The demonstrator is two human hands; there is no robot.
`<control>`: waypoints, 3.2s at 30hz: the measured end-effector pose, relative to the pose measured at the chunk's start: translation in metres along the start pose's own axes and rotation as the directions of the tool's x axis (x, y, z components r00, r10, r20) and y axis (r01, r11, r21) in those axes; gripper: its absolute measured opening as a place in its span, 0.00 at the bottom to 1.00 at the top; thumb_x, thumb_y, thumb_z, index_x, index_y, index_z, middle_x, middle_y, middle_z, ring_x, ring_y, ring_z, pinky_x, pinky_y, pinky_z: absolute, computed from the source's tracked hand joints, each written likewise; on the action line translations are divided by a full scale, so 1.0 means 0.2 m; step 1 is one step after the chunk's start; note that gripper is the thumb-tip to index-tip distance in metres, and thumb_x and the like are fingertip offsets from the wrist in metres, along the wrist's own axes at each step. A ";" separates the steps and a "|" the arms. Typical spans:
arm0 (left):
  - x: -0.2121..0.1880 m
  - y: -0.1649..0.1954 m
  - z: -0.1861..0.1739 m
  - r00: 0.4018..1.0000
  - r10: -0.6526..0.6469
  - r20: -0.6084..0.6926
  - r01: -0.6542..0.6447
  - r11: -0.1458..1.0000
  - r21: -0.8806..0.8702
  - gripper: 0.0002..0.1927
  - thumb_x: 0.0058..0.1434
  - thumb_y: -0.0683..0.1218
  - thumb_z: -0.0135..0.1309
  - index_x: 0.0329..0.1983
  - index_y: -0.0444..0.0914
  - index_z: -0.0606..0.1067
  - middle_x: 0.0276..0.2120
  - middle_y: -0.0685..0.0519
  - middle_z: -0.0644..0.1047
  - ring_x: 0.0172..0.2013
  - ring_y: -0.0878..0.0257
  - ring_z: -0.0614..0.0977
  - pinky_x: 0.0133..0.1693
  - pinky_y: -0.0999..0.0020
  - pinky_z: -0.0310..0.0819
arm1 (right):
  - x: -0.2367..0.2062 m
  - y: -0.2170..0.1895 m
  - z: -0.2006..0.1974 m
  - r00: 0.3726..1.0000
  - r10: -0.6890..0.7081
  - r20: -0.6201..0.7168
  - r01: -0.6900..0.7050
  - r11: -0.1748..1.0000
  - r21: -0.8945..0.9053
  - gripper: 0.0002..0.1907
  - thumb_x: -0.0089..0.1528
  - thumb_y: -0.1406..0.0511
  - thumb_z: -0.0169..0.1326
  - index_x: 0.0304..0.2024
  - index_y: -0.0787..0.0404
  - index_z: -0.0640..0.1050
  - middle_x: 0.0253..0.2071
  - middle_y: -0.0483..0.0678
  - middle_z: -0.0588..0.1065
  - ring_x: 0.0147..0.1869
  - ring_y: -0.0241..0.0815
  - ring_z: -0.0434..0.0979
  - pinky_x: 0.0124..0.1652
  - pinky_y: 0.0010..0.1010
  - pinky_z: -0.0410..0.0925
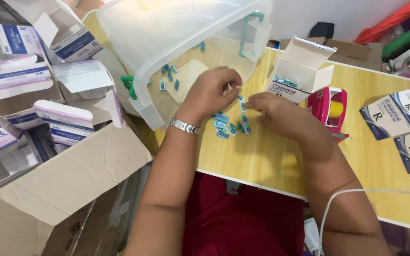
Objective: The person sorts small blue blister strips from a plastic bin onto a table, then places them into small white cardboard boxes. The person occasionally closes a box and uses a pink tape dispenser to seal it before moving to the next box.
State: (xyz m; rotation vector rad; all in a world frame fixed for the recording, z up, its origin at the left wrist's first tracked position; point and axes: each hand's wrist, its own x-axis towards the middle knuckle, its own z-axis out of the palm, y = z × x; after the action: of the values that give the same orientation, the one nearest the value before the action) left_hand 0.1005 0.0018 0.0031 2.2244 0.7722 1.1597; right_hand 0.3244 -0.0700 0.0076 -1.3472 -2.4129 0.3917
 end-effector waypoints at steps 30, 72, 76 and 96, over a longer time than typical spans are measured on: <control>-0.03 -0.06 0.19 0.959 -0.037 0.280 -0.025 0.976 0.215 0.11 0.51 0.38 0.59 0.39 0.40 0.82 0.36 0.44 0.82 0.40 0.45 0.81 0.42 0.51 0.74 | -0.01 0.00 0.08 0.966 0.219 0.139 -0.215 0.976 -0.038 0.18 0.54 0.65 0.67 0.46 0.52 0.80 0.46 0.49 0.74 0.52 0.50 0.77 0.49 0.39 0.70; -0.04 0.02 0.23 0.938 -0.098 0.332 0.051 0.988 0.147 0.36 0.50 0.32 0.57 0.64 0.42 0.66 0.39 0.45 0.81 0.43 0.45 0.82 0.40 0.52 0.75 | 0.07 0.05 0.15 0.910 0.413 -0.030 -0.405 0.903 0.146 0.16 0.50 0.73 0.62 0.41 0.64 0.77 0.35 0.55 0.78 0.42 0.55 0.80 0.42 0.42 0.71; -0.03 0.00 0.21 0.943 -0.046 0.329 0.035 0.999 0.040 0.38 0.48 0.30 0.55 0.64 0.41 0.65 0.39 0.48 0.82 0.44 0.46 0.83 0.40 0.55 0.76 | 0.07 0.03 0.16 0.901 0.432 -0.040 -0.419 0.890 0.180 0.13 0.51 0.73 0.59 0.38 0.63 0.76 0.33 0.54 0.77 0.40 0.55 0.80 0.40 0.41 0.70; -0.01 0.03 0.14 0.869 -0.243 0.432 0.244 0.968 0.056 0.42 0.46 0.33 0.62 0.66 0.42 0.62 0.33 0.47 0.79 0.34 0.51 0.83 0.34 0.58 0.76 | 0.08 0.06 0.21 0.900 0.421 -0.115 -0.398 0.899 0.183 0.12 0.52 0.72 0.61 0.38 0.63 0.75 0.29 0.53 0.76 0.36 0.53 0.79 0.36 0.41 0.69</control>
State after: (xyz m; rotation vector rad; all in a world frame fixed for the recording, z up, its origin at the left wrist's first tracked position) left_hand 0.1250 -0.0079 -0.0080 2.1901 0.8256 0.5088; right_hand 0.3079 -0.0530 -0.0316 -1.7445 -1.9216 0.5502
